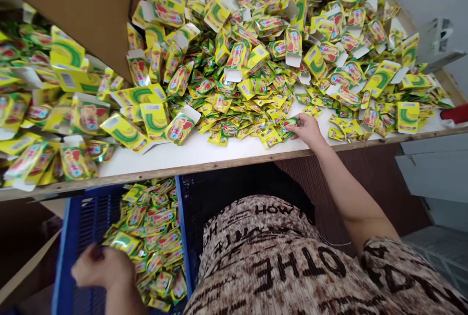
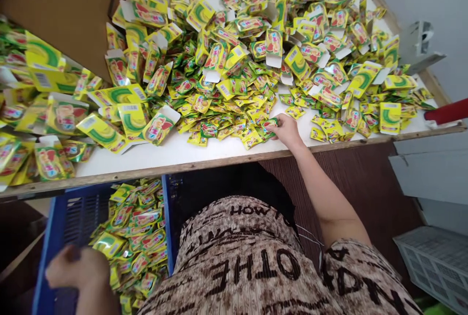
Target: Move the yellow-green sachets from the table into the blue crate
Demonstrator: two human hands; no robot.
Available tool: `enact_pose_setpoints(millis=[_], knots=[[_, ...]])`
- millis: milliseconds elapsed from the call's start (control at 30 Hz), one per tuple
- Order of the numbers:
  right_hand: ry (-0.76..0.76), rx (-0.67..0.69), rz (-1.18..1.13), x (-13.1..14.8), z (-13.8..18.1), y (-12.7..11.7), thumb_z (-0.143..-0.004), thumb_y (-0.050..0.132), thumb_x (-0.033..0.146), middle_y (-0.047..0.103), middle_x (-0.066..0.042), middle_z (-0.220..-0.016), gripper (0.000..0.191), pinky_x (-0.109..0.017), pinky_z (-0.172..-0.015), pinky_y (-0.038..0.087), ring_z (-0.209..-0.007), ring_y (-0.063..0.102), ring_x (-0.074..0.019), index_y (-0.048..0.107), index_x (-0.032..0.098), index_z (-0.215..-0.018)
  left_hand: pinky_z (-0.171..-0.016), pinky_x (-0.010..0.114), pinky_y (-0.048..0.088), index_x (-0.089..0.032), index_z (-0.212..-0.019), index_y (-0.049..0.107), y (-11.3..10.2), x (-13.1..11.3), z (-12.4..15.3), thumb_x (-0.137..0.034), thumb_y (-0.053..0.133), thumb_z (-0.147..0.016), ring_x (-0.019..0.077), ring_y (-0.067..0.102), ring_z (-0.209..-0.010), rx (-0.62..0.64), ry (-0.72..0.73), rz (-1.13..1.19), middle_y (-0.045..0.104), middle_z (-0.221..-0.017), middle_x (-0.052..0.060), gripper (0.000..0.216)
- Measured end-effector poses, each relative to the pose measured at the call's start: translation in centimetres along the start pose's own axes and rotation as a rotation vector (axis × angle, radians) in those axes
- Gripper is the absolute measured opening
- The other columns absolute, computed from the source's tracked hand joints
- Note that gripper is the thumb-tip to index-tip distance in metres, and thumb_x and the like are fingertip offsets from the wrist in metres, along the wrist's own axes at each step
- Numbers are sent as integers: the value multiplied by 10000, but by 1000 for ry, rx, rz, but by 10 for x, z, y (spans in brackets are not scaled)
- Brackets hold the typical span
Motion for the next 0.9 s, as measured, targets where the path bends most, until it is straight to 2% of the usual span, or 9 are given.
enact_pose_setpoints(millis=[100, 200, 267, 333, 433, 533, 667, 767, 900], knots=[[-27, -98, 186, -2, -7, -2, -526, 872, 406, 527, 62, -659, 475, -316, -482, 545, -587, 575, -152, 591, 193, -844, -891, 482, 540, -446, -1063, 728, -2, -51, -54, -337, 581, -796, 260, 660, -847, -356, 19, 65, 718, -839, -81, 323], [-72, -158, 447, 3, -12, -14, -544, 866, 443, 545, 41, -668, 495, -343, -593, 521, -620, 566, -170, 603, 188, -878, -899, 444, 544, -294, -953, 768, 11, -144, -83, -326, 640, -819, 235, 683, -874, -444, 420, 243, 759, -905, -27, 188], [-100, -156, 603, 5, -14, -17, -541, 861, 511, 559, 12, -658, 479, -368, -671, 502, -659, 566, -192, 582, 200, -776, -874, 430, 551, -180, -959, 746, 36, -202, -93, -272, 596, -856, 234, 679, -884, -265, 612, 296, 756, -938, 66, 204], [-174, -177, 691, 6, -13, -13, -530, 856, 552, 570, -19, -683, 485, -394, -712, 489, -719, 570, -224, 544, 223, -703, -942, 401, 536, -182, -1072, 723, 67, -243, -105, -309, 622, -862, 233, 668, -1013, -145, 669, 242, 748, -1055, 89, 265], [-309, -210, 639, 7, -1, -3, -584, 825, 559, 617, -47, -784, 463, -386, -712, 484, -755, 577, -231, 546, 239, -766, -1037, 498, 461, -153, -1274, 617, 110, -267, -127, -378, 799, -713, 329, 581, -1184, 70, 572, 135, 666, -1236, 167, 631], [-357, -160, 559, 7, 18, 2, -639, 796, 572, 637, -32, -804, 477, -371, -685, 489, -715, 581, -215, 603, 236, -916, -1030, 601, 414, -160, -1320, 573, 121, -271, -136, -292, 837, -643, 406, 547, -1194, 147, 436, 58, 632, -1208, 184, 738], [-366, -142, 315, 28, 39, 8, -690, 793, 519, 660, -20, -778, 410, -363, -666, 512, -693, 607, -206, 657, 217, -932, -1038, 544, 424, -182, -1299, 565, 100, -289, -107, -204, 786, -671, 371, 557, -1171, 47, 465, 146, 603, -1153, 151, 666], [-508, -256, 59, 60, 54, 29, -744, 780, 457, 692, -34, -862, 344, -356, -721, 544, -777, 656, -208, 632, 221, -946, -985, 430, 492, -194, -1312, 524, 102, -321, -58, -248, 789, -700, 293, 588, -1117, 198, 611, 322, 599, -1172, 116, 669], [-612, -145, 63, 83, 66, 75, -829, 713, 398, 704, -20, -904, 243, -332, -755, 548, -797, 663, -186, 632, 237, -991, -977, 417, 506, -170, -1304, 515, 126, -362, -2, -229, 769, -727, 285, 589, -1121, 336, 666, 434, 610, -1185, 127, 633]])
Point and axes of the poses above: each hand's wrist, its own z-axis away from the middle knuckle, its own y-axis out of the palm, x = y × z, the point moved 3 cm from there along -z, towards the middle knuckle
